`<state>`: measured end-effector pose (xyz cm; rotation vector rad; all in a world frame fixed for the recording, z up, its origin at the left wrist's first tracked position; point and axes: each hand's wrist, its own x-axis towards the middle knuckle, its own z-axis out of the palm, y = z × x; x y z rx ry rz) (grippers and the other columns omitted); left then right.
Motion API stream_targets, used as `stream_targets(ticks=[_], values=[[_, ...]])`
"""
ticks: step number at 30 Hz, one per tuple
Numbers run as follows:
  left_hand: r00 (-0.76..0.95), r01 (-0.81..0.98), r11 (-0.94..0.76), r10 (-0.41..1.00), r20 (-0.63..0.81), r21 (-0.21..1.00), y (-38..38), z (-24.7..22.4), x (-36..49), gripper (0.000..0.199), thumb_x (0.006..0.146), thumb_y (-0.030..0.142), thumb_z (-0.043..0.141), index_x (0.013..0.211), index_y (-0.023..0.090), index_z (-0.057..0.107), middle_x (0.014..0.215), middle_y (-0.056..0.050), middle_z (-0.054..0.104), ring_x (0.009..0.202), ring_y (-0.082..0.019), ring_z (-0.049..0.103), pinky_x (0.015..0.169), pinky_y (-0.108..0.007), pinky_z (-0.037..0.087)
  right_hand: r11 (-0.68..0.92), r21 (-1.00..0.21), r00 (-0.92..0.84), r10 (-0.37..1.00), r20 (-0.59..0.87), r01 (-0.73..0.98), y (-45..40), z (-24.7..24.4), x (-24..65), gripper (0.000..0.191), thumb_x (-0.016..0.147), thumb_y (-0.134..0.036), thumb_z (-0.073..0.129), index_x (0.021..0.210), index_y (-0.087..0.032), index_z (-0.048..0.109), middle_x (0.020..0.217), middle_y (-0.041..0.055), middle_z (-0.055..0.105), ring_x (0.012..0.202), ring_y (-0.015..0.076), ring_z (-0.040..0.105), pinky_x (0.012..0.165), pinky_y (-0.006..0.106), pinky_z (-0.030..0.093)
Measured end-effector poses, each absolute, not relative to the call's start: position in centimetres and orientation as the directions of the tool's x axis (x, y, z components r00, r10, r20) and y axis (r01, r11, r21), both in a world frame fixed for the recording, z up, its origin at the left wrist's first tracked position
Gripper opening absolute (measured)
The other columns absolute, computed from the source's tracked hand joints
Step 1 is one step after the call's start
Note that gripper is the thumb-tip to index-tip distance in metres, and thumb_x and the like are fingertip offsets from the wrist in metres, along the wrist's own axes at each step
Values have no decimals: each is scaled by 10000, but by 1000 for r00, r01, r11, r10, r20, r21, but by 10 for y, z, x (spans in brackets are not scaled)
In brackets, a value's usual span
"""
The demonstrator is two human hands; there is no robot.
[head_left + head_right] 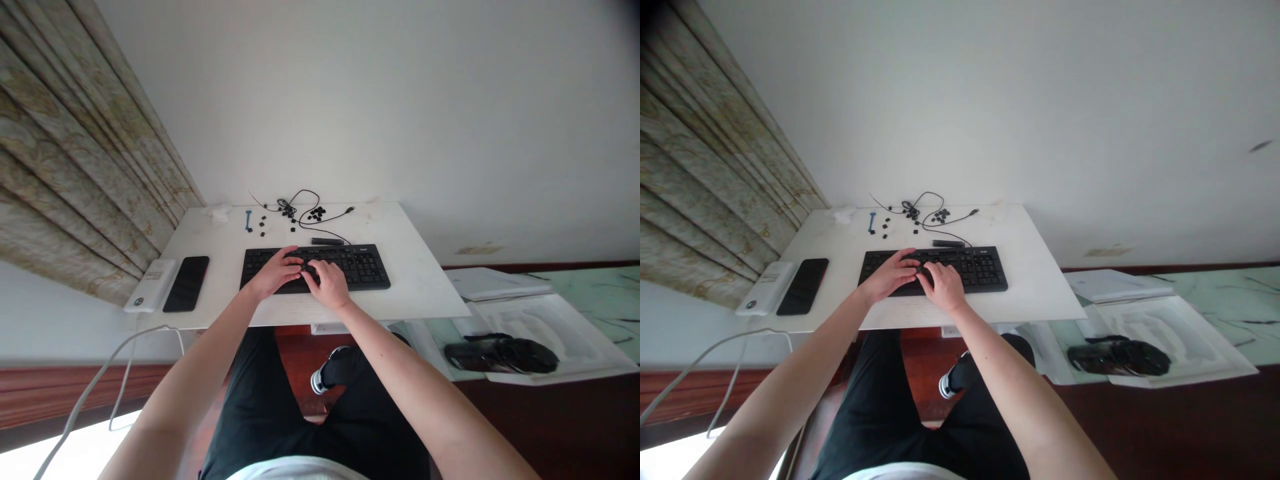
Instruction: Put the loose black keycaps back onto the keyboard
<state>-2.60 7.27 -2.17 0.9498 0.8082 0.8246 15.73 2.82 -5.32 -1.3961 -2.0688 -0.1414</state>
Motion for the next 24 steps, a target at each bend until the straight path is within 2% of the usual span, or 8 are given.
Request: stream_targets(ticks=[7,11,14,16,18,20,22,24], values=[[466,-268,339,865,-187,902,70,-26,-17,659,712,43,733,1312,189,506,943,-26,662,798,-108,650,838,-296,531,505,-207,-318,760,568,838,29,-55,156,315,999,-279,461,1262,-210,619,863,60,673,732,187,570,728,323,400],[433,-211,271,887,-159,939,65,-26,-17,639,726,56,715,1315,184,502,1034,-62,667,838,-128,665,857,-331,534,485,-262,-281,783,554,834,31,-57,156,237,990,-257,471,1135,-187,646,900,75,667,779,197,586,749,326,427],[346,-84,83,937,-49,993,55,-29,-23,480,796,110,657,1257,182,547,1131,-96,644,930,-169,676,896,-382,536,423,-357,-158,800,579,833,33,-61,158,189,988,-252,464,982,-168,634,886,86,655,812,210,592,765,333,451],[238,114,-156,963,125,981,47,-34,-31,323,844,122,586,1162,176,602,1126,-96,641,971,-187,664,922,-411,530,370,-437,-48,806,590,820,34,-64,160,191,986,-256,460,919,-173,619,854,82,643,800,206,592,752,327,466],[192,377,-390,920,341,840,38,-41,-39,228,873,123,538,1069,177,641,1102,-95,645,1030,-210,636,972,-447,506,332,-514,39,811,584,791,36,-66,162,203,985,-268,459,884,-181,611,827,71,632,772,194,593,728,314,479],[263,572,-544,830,491,614,31,-48,-47,193,897,142,524,1029,185,658,1094,-96,649,1082,-233,609,1039,-492,459,314,-573,103,809,579,757,37,-66,164,208,985,-284,461,905,-180,623,835,68,639,764,184,601,727,307,494],[361,660,-617,760,540,428,28,-54,-51,181,918,175,523,1034,191,661,1105,-96,652,1096,-241,604,1083,-516,421,292,-616,170,797,579,732,37,-66,165,219,983,-301,468,969,-172,645,870,77,659,783,184,617,757,316,511],[414,701,-636,732,542,324,28,-57,-51,188,934,212,523,1065,185,655,1133,-104,650,1106,-243,604,1096,-513,414,257,-653,241,784,572,713,36,-65,165,244,978,-317,481,1014,-162,667,896,91,681,795,187,632,781,329,523]])
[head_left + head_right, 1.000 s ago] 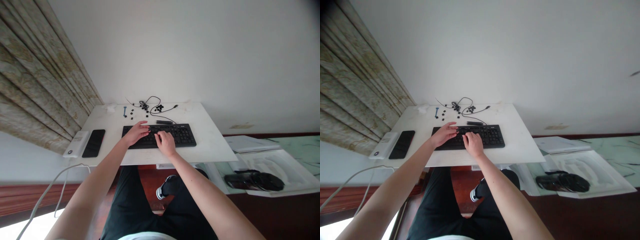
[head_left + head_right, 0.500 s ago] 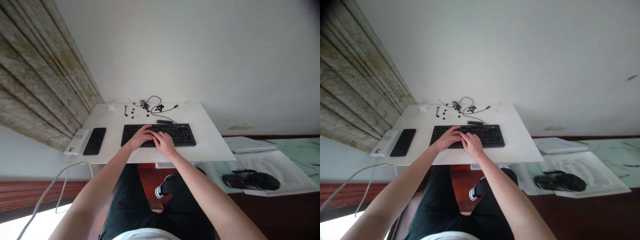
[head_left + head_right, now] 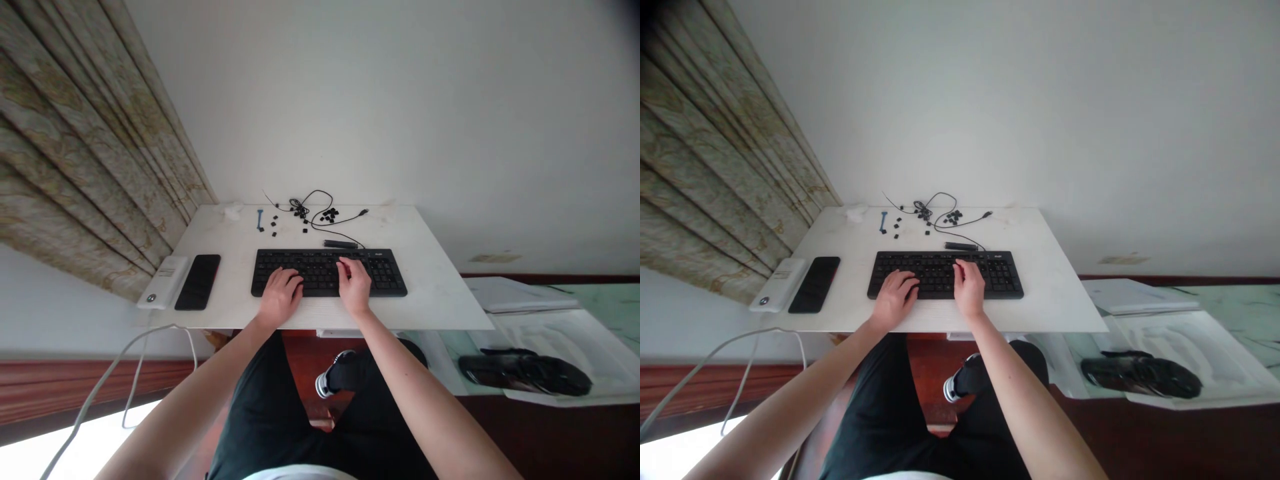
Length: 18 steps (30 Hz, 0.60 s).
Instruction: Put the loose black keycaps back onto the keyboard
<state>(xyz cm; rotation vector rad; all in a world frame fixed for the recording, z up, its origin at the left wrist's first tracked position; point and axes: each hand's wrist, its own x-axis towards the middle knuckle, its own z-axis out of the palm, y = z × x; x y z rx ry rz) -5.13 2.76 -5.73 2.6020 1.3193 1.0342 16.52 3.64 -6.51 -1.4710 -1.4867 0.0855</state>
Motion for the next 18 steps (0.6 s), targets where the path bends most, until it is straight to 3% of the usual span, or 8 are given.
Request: stream_targets(ticks=[5,9,13,18], values=[[440,746,-617,738,512,249,32,-61,-46,275,945,315,536,1155,162,627,1216,-133,635,1171,-268,584,1098,-504,412,210,-741,307,813,495,638,39,-58,164,258,936,-354,556,980,-156,715,932,106,731,784,193,672,787,329,538],[442,756,-606,752,489,248,32,-63,-44,299,945,329,532,1180,165,616,1226,-132,637,1169,-266,586,1096,-500,413,163,-801,149,942,300,576,67,-41,168,227,901,-338,597,959,-170,738,869,71,753,741,183,692,766,307,537],[449,762,-602,756,476,238,32,-62,-44,301,944,332,531,1175,159,616,1229,-133,635,1170,-268,585,1095,-495,413,116,-749,-83,993,82,652,108,-21,175,139,831,-282,671,834,-180,764,827,48,758,783,187,692,797,297,509],[456,762,-605,754,472,230,31,-61,-44,305,951,330,516,1182,153,609,1245,-141,625,1188,-271,573,1086,-491,424,28,-671,-161,978,-136,741,139,-8,176,128,793,-262,708,804,-158,782,793,52,760,772,192,676,761,276,477]])
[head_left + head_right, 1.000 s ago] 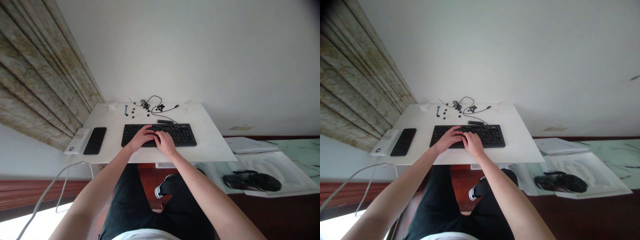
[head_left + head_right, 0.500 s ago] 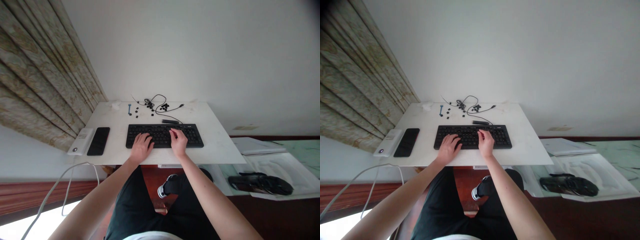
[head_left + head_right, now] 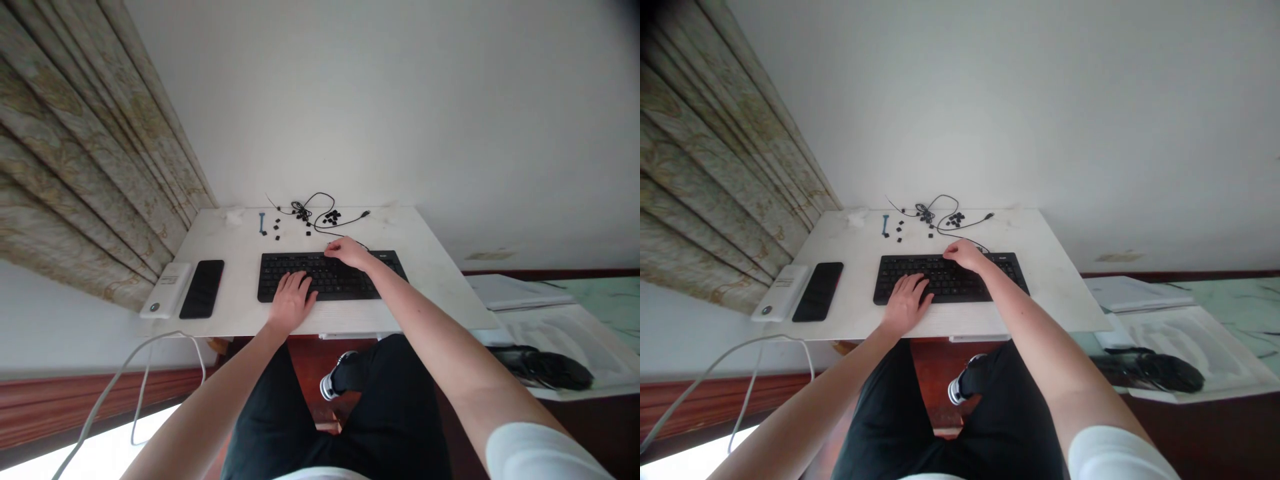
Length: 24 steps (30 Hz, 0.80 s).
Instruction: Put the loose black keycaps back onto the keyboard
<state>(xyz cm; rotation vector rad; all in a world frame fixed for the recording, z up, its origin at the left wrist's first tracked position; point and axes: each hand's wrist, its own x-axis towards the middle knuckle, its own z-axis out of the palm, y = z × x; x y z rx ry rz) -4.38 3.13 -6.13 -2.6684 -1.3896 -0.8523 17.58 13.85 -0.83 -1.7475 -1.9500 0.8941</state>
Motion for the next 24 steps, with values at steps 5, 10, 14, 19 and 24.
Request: stream_targets(ticks=[5,10,14,19,24], values=[[453,762,-600,763,461,244,31,-63,-43,311,951,330,509,1189,152,601,1261,-150,611,1199,-279,562,1077,-499,429,19,-645,-212,952,-223,764,147,-3,172,139,779,-263,727,836,-153,792,838,67,770,790,190,671,746,264,471],[452,759,-599,767,455,255,32,-63,-43,321,949,334,511,1205,158,588,1300,-163,577,1229,-297,541,1067,-512,432,20,-589,-231,931,-284,808,149,3,166,149,774,-262,734,852,-150,793,810,55,764,766,178,665,718,253,467],[456,754,-604,764,456,258,31,-62,-44,318,954,333,505,1212,164,583,1308,-165,568,1243,-301,530,1063,-520,431,-27,-563,-188,929,-320,826,150,4,163,137,752,-244,746,840,-151,794,774,45,754,745,167,654,696,243,463],[465,756,-606,764,448,248,30,-61,-44,313,955,323,508,1205,152,584,1307,-165,567,1239,-298,530,1061,-502,436,-131,-538,-104,917,-385,833,159,0,159,168,707,-224,784,857,-147,783,741,36,729,685,152,622,631,238,455],[483,750,-614,761,433,244,30,-60,-44,302,960,316,500,1202,158,584,1312,-159,564,1243,-295,525,1064,-496,432,-229,-514,-53,877,-477,827,171,-2,159,201,685,-256,816,858,-164,769,768,43,716,643,144,590,547,236,448]])
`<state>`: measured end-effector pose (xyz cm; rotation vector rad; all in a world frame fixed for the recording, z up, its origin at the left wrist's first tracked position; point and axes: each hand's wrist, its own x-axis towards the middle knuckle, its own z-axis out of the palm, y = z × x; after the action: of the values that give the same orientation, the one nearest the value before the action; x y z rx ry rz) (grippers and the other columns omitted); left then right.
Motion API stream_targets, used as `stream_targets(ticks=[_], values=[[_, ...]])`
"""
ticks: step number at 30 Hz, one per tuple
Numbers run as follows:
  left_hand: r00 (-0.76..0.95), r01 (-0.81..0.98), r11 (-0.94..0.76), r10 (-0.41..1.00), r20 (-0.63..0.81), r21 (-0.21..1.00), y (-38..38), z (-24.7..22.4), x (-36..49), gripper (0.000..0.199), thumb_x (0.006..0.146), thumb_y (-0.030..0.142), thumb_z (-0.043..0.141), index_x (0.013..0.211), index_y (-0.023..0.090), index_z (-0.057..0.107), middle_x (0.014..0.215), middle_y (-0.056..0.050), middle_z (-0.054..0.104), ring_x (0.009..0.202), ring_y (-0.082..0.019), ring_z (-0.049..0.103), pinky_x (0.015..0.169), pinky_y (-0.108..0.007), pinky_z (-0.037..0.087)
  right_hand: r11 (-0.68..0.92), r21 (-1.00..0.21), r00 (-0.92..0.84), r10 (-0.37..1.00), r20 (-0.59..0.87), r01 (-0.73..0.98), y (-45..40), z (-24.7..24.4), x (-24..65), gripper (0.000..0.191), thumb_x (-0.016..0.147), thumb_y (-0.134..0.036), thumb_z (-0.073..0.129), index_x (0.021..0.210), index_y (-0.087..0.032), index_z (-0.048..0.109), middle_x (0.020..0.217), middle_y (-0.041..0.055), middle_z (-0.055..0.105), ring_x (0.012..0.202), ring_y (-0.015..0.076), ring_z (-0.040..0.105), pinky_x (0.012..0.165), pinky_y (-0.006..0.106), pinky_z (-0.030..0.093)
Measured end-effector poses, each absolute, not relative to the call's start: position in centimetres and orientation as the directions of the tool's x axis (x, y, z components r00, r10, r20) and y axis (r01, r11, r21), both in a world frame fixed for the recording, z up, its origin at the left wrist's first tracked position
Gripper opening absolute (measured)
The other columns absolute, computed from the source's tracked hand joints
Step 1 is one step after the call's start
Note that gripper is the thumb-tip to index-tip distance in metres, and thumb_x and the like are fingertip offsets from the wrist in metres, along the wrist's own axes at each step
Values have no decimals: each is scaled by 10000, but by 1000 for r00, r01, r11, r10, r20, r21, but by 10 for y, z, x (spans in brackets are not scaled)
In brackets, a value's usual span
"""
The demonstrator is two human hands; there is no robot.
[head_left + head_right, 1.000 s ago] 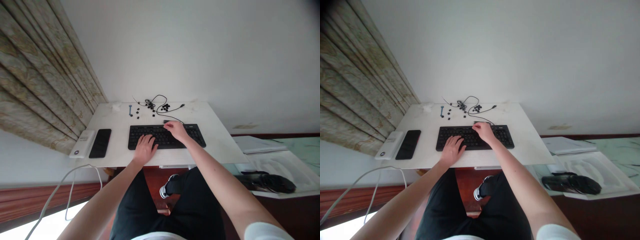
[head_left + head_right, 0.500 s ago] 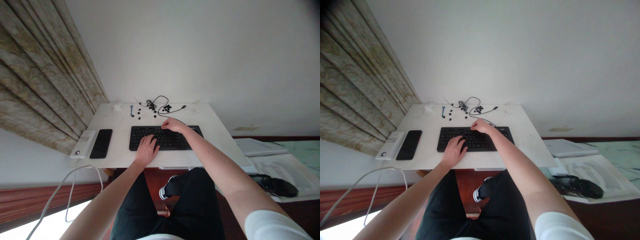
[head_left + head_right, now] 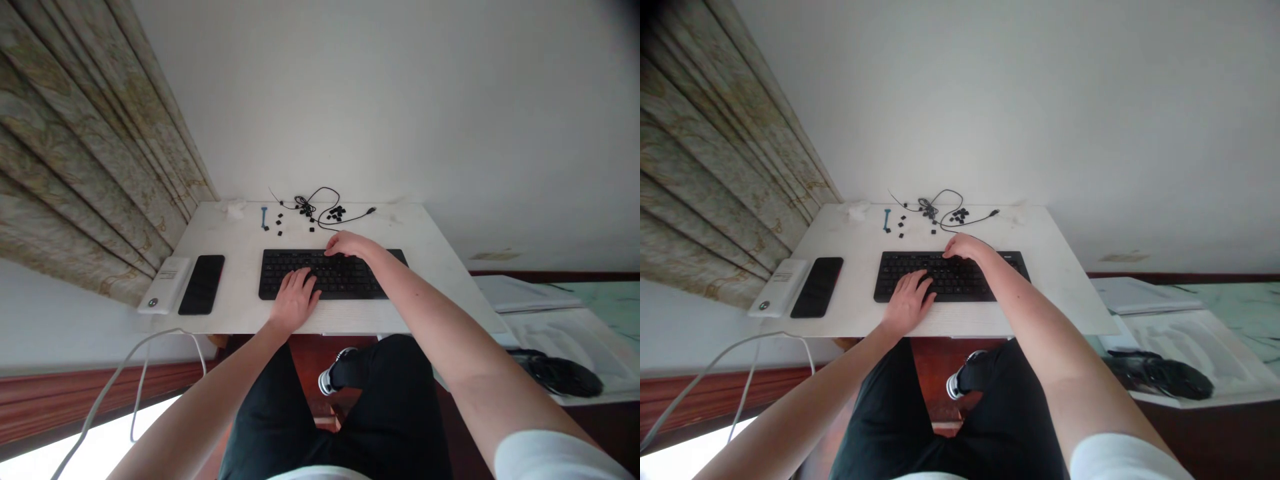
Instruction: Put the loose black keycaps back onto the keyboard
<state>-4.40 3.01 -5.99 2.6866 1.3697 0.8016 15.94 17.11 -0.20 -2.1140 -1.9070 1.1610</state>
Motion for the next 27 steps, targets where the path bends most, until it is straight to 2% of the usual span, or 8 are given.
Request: stream_targets(ticks=[6,12,19,27], values=[[468,759,-597,778,420,260,32,-61,-43,304,962,318,497,1211,162,577,1311,-158,564,1239,-299,529,1055,-502,436,-256,-554,-102,840,-533,792,175,2,163,103,678,-223,808,761,-176,769,864,66,748,756,170,637,576,232,473],[467,756,-598,778,419,267,34,-61,-44,305,967,324,484,1207,161,579,1302,-161,572,1238,-300,531,1047,-505,437,-264,-583,-125,832,-541,768,176,1,165,84,677,-207,795,753,-179,774,907,77,757,814,184,646,570,225,478],[470,756,-598,780,414,266,34,-62,-44,316,972,339,480,1217,166,577,1306,-158,573,1240,-299,528,1049,-507,432,-251,-596,-146,830,-538,763,178,-1,168,144,638,-246,831,748,-173,772,889,83,752,818,189,647,584,231,495],[470,754,-596,783,407,275,34,-62,-43,322,962,332,493,1227,167,573,1297,-163,575,1236,-303,526,1049,-511,427,-233,-540,-115,837,-534,808,179,-1,162,147,660,-243,821,773,-167,764,851,77,736,761,172,630,534,213,464]])
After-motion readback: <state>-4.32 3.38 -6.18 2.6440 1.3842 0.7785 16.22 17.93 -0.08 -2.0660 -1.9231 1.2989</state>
